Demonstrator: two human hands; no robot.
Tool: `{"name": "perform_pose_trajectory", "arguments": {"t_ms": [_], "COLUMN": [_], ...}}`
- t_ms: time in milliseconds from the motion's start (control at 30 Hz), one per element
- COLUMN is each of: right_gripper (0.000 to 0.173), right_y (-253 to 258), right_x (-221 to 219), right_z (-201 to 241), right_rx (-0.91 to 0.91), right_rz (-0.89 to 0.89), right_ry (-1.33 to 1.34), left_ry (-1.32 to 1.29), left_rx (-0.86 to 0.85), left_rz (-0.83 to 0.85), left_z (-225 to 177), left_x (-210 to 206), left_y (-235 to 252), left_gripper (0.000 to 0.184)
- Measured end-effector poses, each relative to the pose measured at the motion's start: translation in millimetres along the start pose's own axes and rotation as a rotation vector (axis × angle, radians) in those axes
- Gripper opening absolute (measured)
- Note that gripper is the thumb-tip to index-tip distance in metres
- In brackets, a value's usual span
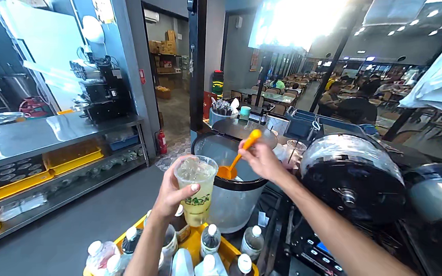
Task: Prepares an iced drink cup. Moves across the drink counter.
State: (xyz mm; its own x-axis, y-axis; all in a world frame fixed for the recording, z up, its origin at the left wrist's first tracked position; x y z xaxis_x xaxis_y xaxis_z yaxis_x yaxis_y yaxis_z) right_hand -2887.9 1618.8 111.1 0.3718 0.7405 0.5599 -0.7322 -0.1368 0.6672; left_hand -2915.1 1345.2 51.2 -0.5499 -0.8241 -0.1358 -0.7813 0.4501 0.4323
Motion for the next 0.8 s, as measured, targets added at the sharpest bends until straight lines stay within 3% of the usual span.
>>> {"name": "perform_pose_trajectory", "arguments": {"t_ms": [100, 233, 333, 400, 567, 800], "right_gripper": [0.015, 0.013, 0.017, 0.015, 0.020, 0.015], "right_y": [11, 11, 13, 13, 12, 16], "right_x": [-56, -110, -131, -136, -128, -81], "right_z": [-75, -139, -150, -143, -131, -101], "right_rx": [-0.047, -0.194, -0.088, -0.004, 0.028, -0.185], "right_rz": [0.220, 0.571, 0.804, 0.864, 0.848, 0.451], "right_ry": [-0.110, -0.260, -0.287, -0.257, -0.121, 0.113], "left_ry": [0.030, 0.033, 0.108, 0.171, 0.264, 0.258], "left_rx": [-0.046, -0.065, -0.064, -0.070, -0.053, 0.008], "left_rz": [0.093, 0.188, 0.185, 0.149, -0.006, -0.153], "left_z": [-18, -47, -65, -71, -69, -50], "left_x": [15, 31, 42, 48, 51, 47], "left_y": [2, 3, 1, -3, -11, -22], "left_gripper": [0.079, 0.077, 0.078, 0.078, 0.079, 0.077]}}
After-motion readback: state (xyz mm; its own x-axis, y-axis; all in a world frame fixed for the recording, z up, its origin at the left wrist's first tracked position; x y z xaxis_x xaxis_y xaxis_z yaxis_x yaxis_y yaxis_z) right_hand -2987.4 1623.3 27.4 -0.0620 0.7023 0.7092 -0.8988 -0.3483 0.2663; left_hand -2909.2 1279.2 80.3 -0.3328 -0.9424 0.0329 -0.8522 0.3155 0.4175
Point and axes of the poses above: each hand's wrist, its own y-axis towards the middle knuckle, its own x-axis out of the back of the hand, z = x × y, the point moved 4 cm from there along y, towards the middle knuckle, and after that the axes turned 13 degrees about x, right-handed, at the moved point
